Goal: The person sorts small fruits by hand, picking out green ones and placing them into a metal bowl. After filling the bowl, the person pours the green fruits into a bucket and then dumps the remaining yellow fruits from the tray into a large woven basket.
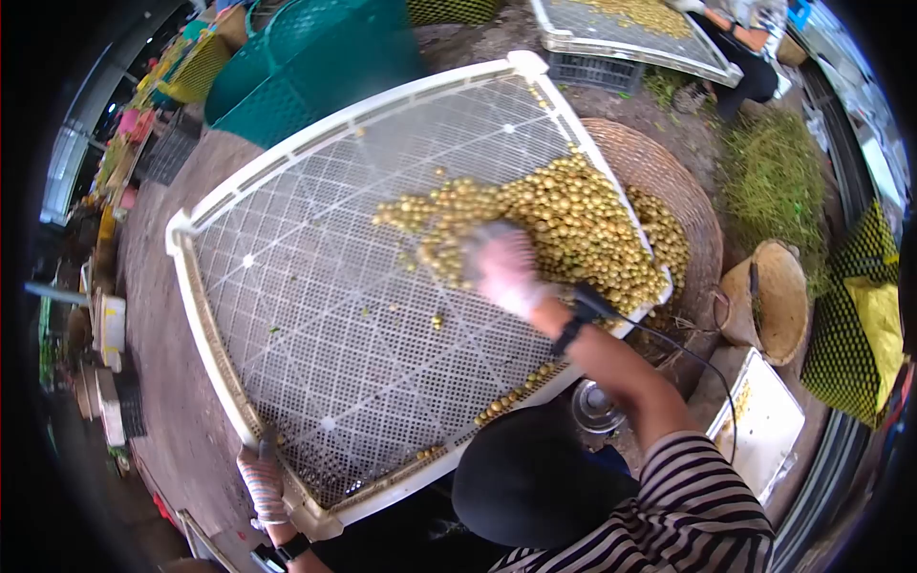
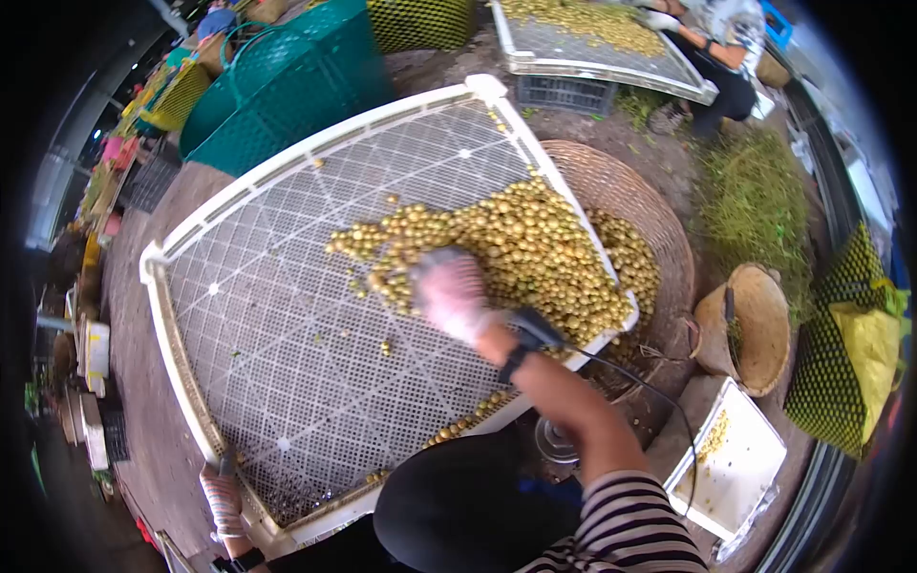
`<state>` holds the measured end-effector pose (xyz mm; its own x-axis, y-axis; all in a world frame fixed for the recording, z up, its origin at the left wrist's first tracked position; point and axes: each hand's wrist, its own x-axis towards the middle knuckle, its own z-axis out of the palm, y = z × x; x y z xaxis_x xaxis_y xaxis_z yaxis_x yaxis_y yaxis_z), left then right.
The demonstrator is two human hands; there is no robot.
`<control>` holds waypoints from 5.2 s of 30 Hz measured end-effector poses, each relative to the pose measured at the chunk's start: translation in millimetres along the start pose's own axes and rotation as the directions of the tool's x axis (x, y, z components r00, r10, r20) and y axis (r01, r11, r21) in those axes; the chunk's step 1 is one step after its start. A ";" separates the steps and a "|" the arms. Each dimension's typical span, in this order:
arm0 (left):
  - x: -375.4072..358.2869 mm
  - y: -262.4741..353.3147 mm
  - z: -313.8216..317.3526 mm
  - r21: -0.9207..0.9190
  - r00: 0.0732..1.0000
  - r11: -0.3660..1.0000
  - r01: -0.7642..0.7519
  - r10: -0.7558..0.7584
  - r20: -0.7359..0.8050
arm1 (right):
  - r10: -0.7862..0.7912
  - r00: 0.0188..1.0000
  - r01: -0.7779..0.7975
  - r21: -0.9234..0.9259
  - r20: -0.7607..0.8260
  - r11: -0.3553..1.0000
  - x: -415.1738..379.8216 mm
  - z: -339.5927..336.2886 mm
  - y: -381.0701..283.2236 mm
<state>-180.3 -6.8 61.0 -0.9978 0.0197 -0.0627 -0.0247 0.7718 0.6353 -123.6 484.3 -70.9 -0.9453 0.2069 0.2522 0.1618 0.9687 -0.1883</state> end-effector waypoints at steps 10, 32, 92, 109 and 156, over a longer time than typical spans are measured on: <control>2.4 -9.9 -3.8 0.116 0.993 0.987 -0.114 0.113 0.016 | -0.199 0.923 0.230 0.059 -0.329 0.971 79.5 -18.1 -30.5; 3.8 -55.7 -5.1 -0.018 0.997 0.998 -0.062 0.061 -0.052 | 0.063 0.941 -0.075 -0.023 -0.332 0.997 -71.4 -51.3 89.8; 29.7 -114.2 -16.0 -0.145 0.994 0.984 -0.101 0.107 0.031 | -0.821 0.521 0.696 0.441 0.234 0.567 -103.4 -36.8 -50.0; 10.7 -43.5 2.1 -0.301 0.975 0.927 -0.223 0.210 -0.078 | 0.216 0.639 -0.697 0.675 0.738 -0.243 -260.0 -10.4 44.6; -75.1 -30.4 0.0 -0.428 0.873 0.816 -0.390 0.180 -0.453 | 0.470 0.855 -0.113 0.963 0.220 -0.244 -184.5 143.5 18.0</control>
<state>-104.6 -31.7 46.4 -0.9034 -0.1321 0.4079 0.3425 0.3500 0.8719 13.1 443.8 -256.9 -0.7942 0.6022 -0.0814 -0.2052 -0.3918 -0.8969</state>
